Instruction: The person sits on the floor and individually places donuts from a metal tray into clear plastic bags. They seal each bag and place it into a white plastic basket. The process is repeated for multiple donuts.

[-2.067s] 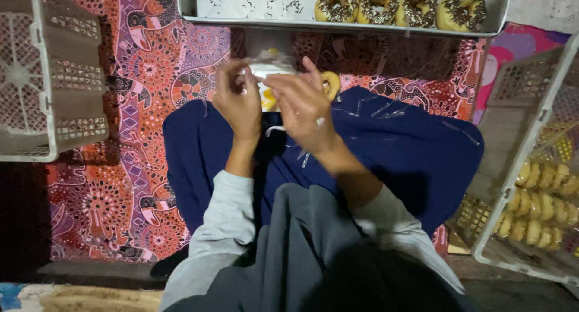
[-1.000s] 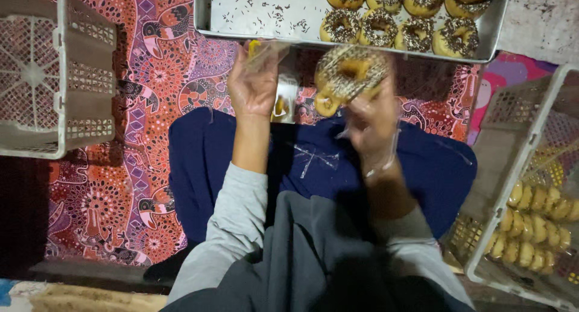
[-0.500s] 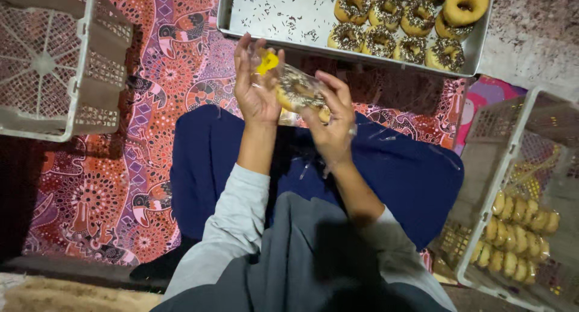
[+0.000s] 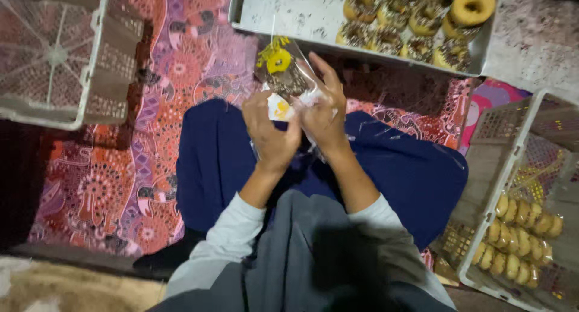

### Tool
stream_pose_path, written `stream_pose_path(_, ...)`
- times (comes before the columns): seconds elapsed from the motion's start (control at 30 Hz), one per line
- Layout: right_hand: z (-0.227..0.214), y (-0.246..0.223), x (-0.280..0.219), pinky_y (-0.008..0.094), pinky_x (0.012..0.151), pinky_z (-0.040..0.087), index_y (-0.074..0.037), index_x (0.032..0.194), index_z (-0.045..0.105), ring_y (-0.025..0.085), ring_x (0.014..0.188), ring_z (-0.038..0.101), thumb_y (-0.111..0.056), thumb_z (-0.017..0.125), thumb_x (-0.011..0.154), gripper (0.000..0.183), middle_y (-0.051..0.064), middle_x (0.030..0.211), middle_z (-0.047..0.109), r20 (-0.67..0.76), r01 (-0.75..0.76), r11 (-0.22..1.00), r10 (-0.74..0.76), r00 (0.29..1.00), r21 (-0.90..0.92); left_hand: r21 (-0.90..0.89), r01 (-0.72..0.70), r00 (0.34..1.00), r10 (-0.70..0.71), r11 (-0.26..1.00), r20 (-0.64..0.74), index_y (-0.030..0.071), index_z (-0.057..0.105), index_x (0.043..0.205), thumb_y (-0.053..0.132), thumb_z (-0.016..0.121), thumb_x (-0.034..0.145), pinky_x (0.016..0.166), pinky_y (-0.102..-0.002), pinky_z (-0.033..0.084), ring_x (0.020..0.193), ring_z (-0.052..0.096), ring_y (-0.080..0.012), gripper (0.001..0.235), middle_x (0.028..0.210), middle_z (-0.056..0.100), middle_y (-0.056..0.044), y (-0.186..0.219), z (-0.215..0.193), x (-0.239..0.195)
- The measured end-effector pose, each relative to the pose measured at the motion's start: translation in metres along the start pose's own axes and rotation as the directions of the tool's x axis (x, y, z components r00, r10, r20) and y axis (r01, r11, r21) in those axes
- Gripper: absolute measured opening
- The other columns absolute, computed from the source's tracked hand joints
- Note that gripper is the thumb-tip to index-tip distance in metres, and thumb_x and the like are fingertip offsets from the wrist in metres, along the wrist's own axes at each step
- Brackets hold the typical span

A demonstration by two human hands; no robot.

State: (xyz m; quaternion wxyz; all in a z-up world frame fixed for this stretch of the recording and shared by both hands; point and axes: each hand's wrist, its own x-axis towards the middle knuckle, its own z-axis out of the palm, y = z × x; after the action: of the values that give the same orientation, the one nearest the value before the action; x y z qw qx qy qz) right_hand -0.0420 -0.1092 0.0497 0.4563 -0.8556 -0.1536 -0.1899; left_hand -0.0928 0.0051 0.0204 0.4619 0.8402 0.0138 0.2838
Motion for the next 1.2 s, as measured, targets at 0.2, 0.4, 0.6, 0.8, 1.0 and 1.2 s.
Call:
stream_pose_path(0.2, 0.010, -0.002, -0.005, 0.038, 0.114, 0.051, -0.001, 0.146, 0.057, 0.033, 0.132, 0.064, -0.011, 0.074, 0.092, 0.057, 0.021, 0.143, 0.063, 0.161, -0.043, 0.948, -0.009, 0.987, 0.315, 0.019, -0.457, 0.872, 0.444, 0.889, 0.208, 0.007, 0.069, 0.122, 0.022, 0.083, 0.078, 0.104, -0.046, 0.038, 0.117, 0.061, -0.0333, 0.049, 0.122, 0.068, -0.012, -0.002, -0.033, 0.004)
stream_pose_path(0.4, 0.010, -0.015, -0.011, 0.036, 0.102, 0.051, 0.001, 0.143, 0.055, 0.029, 0.121, 0.067, -0.010, 0.059, 0.099, 0.046, 0.023, 0.134, 0.065, 0.488, -0.252, 0.915, 0.071, 0.870, 0.315, 0.063, -0.527, 0.843, 0.512, 0.847, 0.165, 0.005, 0.071, 0.117, 0.016, 0.079, 0.086, 0.110, -0.052, 0.045, 0.120, 0.068, -0.0340, 0.034, 0.120, 0.074, -0.013, -0.025, -0.073, 0.007)
stream_pose_path(0.6, 0.021, -0.049, -0.030, 0.035, 0.072, 0.061, -0.005, 0.104, 0.077, 0.025, 0.082, 0.078, -0.016, 0.069, 0.095, 0.016, 0.013, 0.094, 0.078, 0.492, -0.045, 0.987, -0.037, 0.870, 0.153, -0.235, 0.169, 0.983, -0.181, 0.957, -0.034, 0.000, 0.073, 0.112, 0.007, 0.064, 0.107, 0.100, -0.038, 0.058, 0.106, 0.074, -0.0246, 0.013, 0.110, 0.077, -0.014, -0.043, -0.099, -0.034)
stream_pose_path(0.8, 0.041, -0.078, -0.035, 0.043, 0.060, 0.054, -0.010, 0.087, 0.082, 0.032, 0.066, 0.071, -0.024, 0.078, 0.096, 0.017, 0.013, 0.075, 0.074, 0.627, 0.187, 0.981, -0.118, 0.770, -0.045, -0.565, 0.469, 0.837, -0.546, 0.679, 0.039, -0.006, 0.071, 0.111, 0.010, 0.063, 0.105, 0.090, -0.030, 0.061, 0.097, 0.075, -0.0162, 0.018, 0.103, 0.077, -0.013, -0.066, -0.104, -0.043)
stream_pose_path(1.0, 0.047, -0.066, -0.031, 0.038, 0.086, 0.059, -0.006, 0.122, 0.071, 0.030, 0.097, 0.074, -0.009, 0.075, 0.093, 0.030, 0.013, 0.114, 0.074, 0.322, 0.410, 0.893, -0.450, 0.833, 0.186, -0.471, 0.412, 0.885, -0.466, 0.780, 0.002, -0.006, 0.072, 0.118, 0.005, 0.066, 0.104, 0.086, -0.027, 0.057, 0.095, 0.070, -0.0122, 0.019, 0.106, 0.076, -0.011, -0.063, -0.103, -0.046)
stream_pose_path(1.2, 0.060, -0.051, -0.004, 0.036, 0.083, 0.060, -0.004, 0.128, 0.068, 0.029, 0.093, 0.075, -0.002, 0.075, 0.094, 0.035, 0.015, 0.111, 0.075, 0.412, 0.090, 0.966, -0.187, 0.892, 0.242, -0.215, 0.311, 0.945, -0.325, 0.926, -0.033, -0.004, 0.074, 0.114, 0.005, 0.066, 0.103, 0.086, -0.027, 0.060, 0.092, 0.074, -0.0117, 0.016, 0.103, 0.078, -0.008, -0.046, -0.104, -0.046)
